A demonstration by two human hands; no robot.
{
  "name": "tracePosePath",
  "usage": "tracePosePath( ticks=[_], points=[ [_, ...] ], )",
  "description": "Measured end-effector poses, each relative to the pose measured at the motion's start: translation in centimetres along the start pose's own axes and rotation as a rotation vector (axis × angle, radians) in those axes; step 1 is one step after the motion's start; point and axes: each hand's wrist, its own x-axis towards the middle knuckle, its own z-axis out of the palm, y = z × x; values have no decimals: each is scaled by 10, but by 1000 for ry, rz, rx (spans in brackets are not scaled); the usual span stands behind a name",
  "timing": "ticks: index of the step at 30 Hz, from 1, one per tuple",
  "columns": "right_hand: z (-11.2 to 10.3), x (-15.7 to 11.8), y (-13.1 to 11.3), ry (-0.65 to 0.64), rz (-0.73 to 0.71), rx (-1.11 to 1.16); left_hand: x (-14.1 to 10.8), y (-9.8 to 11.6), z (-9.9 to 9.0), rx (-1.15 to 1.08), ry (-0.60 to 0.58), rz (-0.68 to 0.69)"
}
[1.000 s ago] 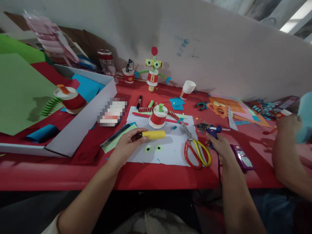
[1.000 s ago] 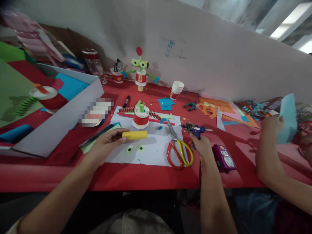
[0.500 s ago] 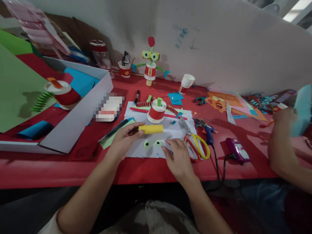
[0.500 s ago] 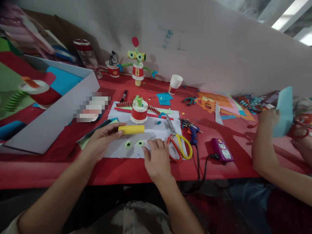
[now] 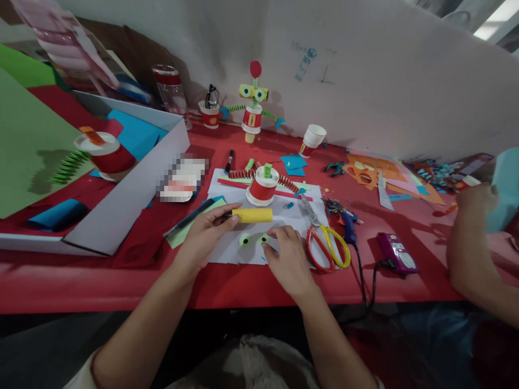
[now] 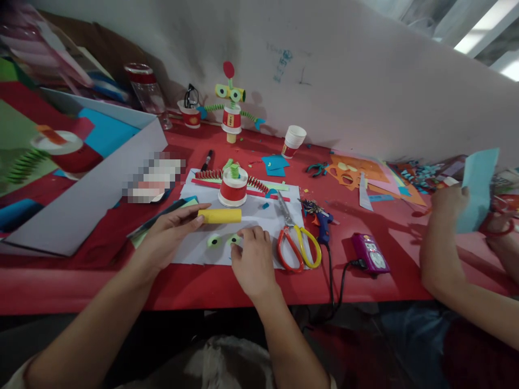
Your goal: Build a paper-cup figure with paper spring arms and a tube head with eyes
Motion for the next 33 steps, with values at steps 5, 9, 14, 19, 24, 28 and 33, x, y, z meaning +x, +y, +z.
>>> tracePosePath(
  ticks=[5, 9, 14, 19, 24, 28, 33],
  points=[
    [-3, 5, 1, -55, -38, -19, 1, -1, 1, -41, 6, -11],
    [-4, 8, 1, -78, -44, 15, 1, -2, 1, -49, 16, -6],
    [-1, 5, -2, -78, 29, 163, 1, -1, 2, -29, 17, -5],
    [-3, 2, 6, 13, 138, 581, 0, 0, 2, -26, 14, -18],
    [-18, 13, 16, 119, 42, 664, 1, -1, 1, -16, -1, -21],
    [-17, 25, 12, 178, 22, 669, 1, 0, 1, -4, -4, -17],
    [-8, 36, 6, 181, 56, 627, -1, 3, 3, 2, -7, -44]
  ],
)
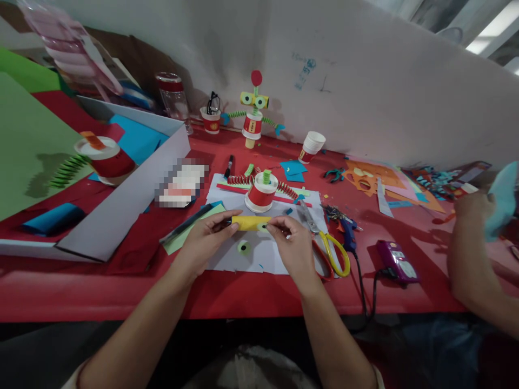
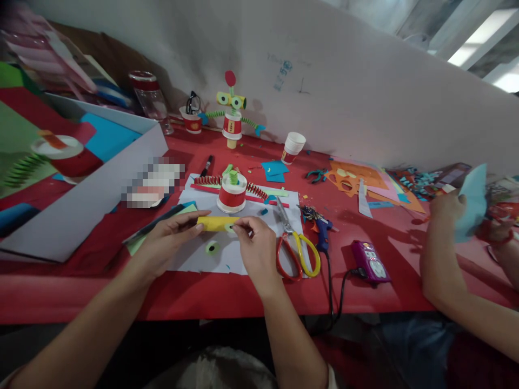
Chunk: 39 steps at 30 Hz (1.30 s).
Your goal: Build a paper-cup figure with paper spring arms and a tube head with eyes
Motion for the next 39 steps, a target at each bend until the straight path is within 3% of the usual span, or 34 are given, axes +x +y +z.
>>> tracePosePath(
  ticks=[8, 20, 39],
  points=[
    [2, 3, -3, 49, -73, -136, 0, 1, 0, 19, 3, 27],
    [14, -1, -3, 153, 56, -46, 0, -2, 0, 81, 4, 86],
    [7, -1, 3, 194, -31, -2, 0, -3, -2, 45, -16, 79]
  ],
)
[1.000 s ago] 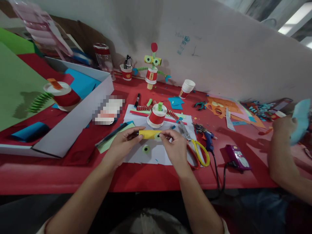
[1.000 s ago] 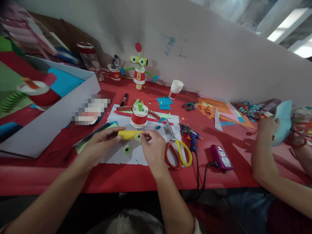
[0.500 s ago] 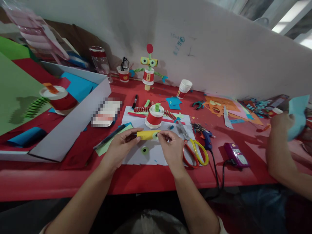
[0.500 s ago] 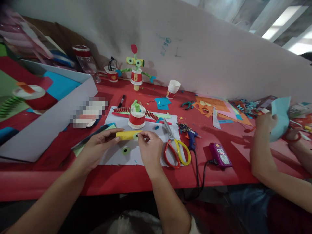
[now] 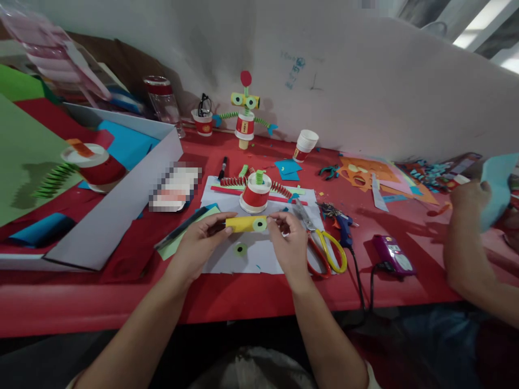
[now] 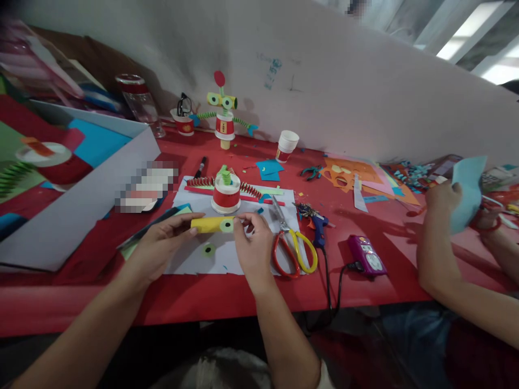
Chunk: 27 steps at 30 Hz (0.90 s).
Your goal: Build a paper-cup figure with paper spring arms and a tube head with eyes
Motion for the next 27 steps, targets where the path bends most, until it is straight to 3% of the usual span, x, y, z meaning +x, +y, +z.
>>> tracePosePath(
  ticks=[3, 11, 27],
  points=[
    [-4, -1, 4, 9, 57, 65, 0, 0, -1, 14, 7, 7],
    [0, -8, 10, -154, 254, 258, 0, 0, -1, 21, 15, 24],
    [4, -9, 13, -160, 240, 361, -1, 1, 1, 10, -48, 40]
  ],
)
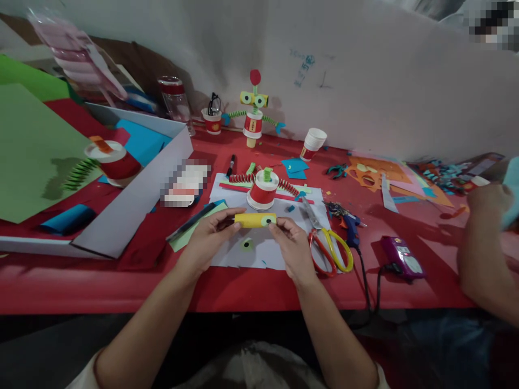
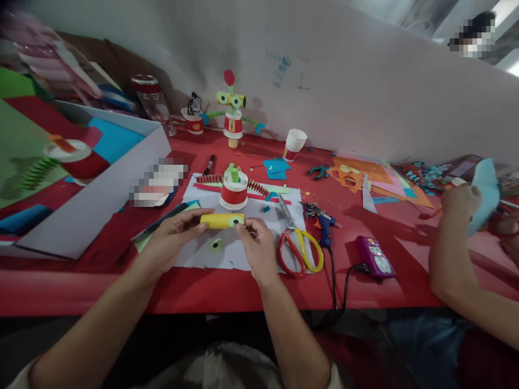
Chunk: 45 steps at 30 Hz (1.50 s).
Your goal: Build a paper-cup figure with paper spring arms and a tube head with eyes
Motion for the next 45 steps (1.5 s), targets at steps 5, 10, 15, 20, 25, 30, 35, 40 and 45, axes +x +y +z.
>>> tracePosePath(
  ticks=[5, 10, 15, 20, 25, 30, 35, 40, 45],
  points=[
    [-3, -1, -3, 49, -7, 40, -5, -3, -7, 186, 123, 128],
    [-6, -2, -5, 64, -11, 72, -17, -10, -2, 722, 50, 246],
    [-6, -2, -3, 60, 6, 95, -17, -13, 11, 898, 49, 283],
    [-7, -3, 1, 66, 28, 110, -22, -10, 15, 878, 17, 281],
    [-9, -2, 2, 62, 22, 115, -30, -5, 14, 614, 116, 231],
    [-10, -1, 1, 55, 40, 111, -20, 3, 10, 483, 178, 373],
    [-9, -2, 1, 44, 45, 96, -6, 9, 12, 566, 124, 474],
    [-9, -3, 1, 26, 45, 84, 2, 16, 13, 654, 130, 459],
    [-8, -2, 1, 19, 63, 103, 10, 16, 13, 703, 97, 526]
  ],
)
